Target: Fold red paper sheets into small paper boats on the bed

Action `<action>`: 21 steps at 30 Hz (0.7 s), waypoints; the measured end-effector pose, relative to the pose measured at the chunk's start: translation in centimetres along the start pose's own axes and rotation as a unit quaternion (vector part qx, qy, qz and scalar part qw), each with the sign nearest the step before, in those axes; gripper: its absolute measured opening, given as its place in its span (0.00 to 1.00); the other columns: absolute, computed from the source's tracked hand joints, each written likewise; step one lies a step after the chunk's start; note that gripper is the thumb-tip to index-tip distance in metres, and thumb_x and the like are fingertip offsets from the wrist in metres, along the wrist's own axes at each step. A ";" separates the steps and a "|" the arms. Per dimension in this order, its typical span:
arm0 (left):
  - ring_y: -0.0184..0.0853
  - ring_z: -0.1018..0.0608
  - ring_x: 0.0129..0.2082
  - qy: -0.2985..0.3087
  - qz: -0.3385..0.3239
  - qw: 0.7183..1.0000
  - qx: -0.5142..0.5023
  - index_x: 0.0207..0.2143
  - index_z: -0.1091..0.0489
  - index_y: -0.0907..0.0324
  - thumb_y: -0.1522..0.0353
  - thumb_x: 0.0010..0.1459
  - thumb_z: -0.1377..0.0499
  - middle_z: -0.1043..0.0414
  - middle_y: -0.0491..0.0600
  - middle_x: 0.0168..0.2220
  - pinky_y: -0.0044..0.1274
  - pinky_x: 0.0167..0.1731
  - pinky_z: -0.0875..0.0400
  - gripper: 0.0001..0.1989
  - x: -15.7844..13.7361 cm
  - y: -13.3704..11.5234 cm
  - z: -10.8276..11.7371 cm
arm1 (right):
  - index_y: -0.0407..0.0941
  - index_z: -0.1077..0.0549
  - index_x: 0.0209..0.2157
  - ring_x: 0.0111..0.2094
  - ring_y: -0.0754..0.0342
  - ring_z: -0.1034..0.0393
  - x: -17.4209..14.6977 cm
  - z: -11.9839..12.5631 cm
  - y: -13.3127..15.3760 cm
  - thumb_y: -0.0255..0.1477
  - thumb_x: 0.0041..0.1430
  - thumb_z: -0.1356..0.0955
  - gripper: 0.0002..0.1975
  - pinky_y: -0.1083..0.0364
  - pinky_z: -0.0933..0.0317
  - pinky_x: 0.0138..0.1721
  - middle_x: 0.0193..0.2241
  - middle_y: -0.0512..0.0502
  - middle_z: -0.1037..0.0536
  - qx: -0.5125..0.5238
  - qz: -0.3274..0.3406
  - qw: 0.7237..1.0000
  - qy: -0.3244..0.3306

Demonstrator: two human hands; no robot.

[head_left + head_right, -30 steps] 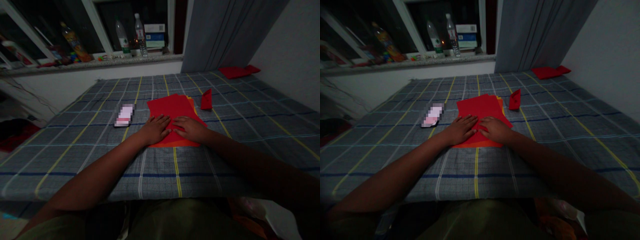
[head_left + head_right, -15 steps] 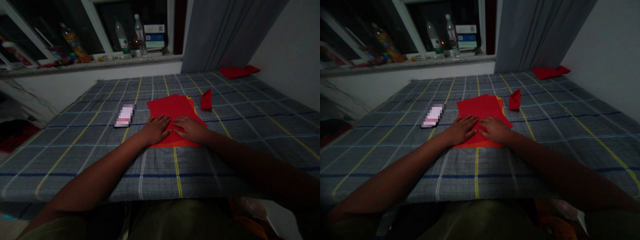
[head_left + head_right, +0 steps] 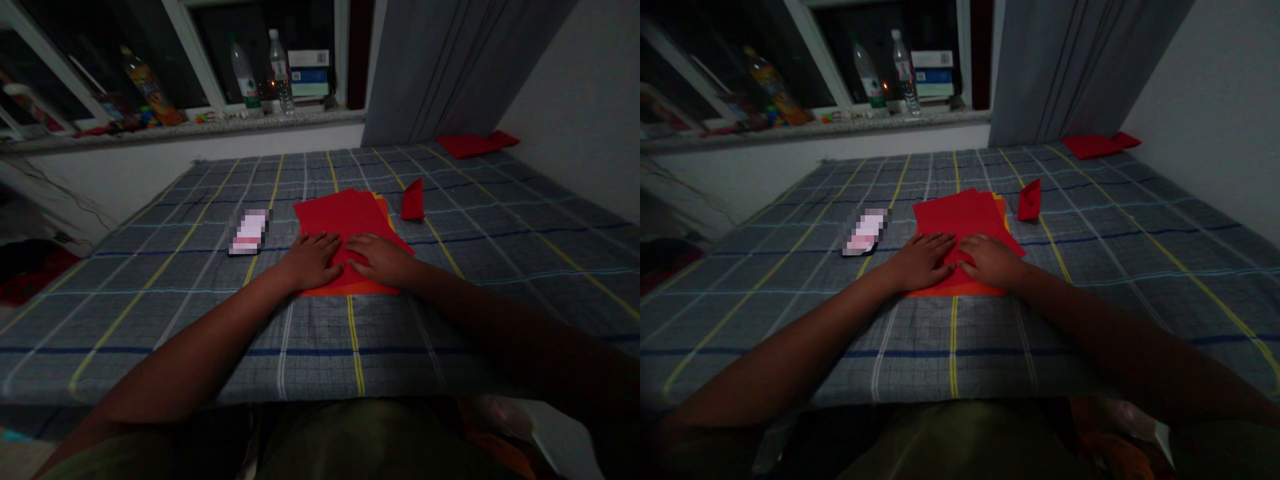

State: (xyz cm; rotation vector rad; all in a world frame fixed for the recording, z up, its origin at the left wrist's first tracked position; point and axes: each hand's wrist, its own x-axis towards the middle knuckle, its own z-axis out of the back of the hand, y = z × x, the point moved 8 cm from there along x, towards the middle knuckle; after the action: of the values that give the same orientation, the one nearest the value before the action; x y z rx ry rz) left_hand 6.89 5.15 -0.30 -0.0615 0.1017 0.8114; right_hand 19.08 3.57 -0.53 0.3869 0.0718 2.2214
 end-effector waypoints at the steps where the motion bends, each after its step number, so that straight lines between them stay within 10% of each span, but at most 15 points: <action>1: 0.52 0.44 0.74 -0.001 -0.001 1.000 0.002 0.75 0.50 0.63 0.49 0.71 0.56 0.53 0.56 0.76 0.48 0.71 0.53 0.39 0.0 0.0 0.0 | 0.37 0.27 0.62 0.64 0.40 0.33 0.0 -0.1 0.0 0.33 0.69 0.36 0.24 0.42 0.42 0.67 0.62 0.32 0.26 0.000 -0.004 1.000 0.004; 9: 0.52 0.45 0.75 -0.010 -0.015 1.000 -0.015 0.74 0.48 0.62 0.50 0.70 0.54 0.51 0.59 0.75 0.48 0.71 0.55 0.38 0.2 0.1 -0.1 | 0.40 0.38 0.70 0.69 0.35 0.42 0.0 -0.7 -0.4 0.34 0.70 0.38 0.30 0.34 0.44 0.67 0.71 0.33 0.37 -0.019 -0.039 0.998 0.050; 21: 0.51 0.41 0.73 -0.016 -0.024 0.996 -0.080 0.74 0.47 0.59 0.48 0.69 0.53 0.46 0.58 0.74 0.47 0.69 0.49 0.38 -0.2 -0.1 -0.1 | 0.37 0.30 0.63 0.62 0.39 0.33 0.1 0.5 -0.4 0.30 0.69 0.38 0.24 0.40 0.41 0.64 0.62 0.31 0.26 0.024 0.011 0.999 0.035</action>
State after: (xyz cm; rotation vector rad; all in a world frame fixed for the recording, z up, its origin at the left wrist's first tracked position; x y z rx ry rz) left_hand 6.87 4.91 -0.33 -0.2023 0.0049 0.7714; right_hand 19.50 3.86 -0.06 0.3375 0.1601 2.2580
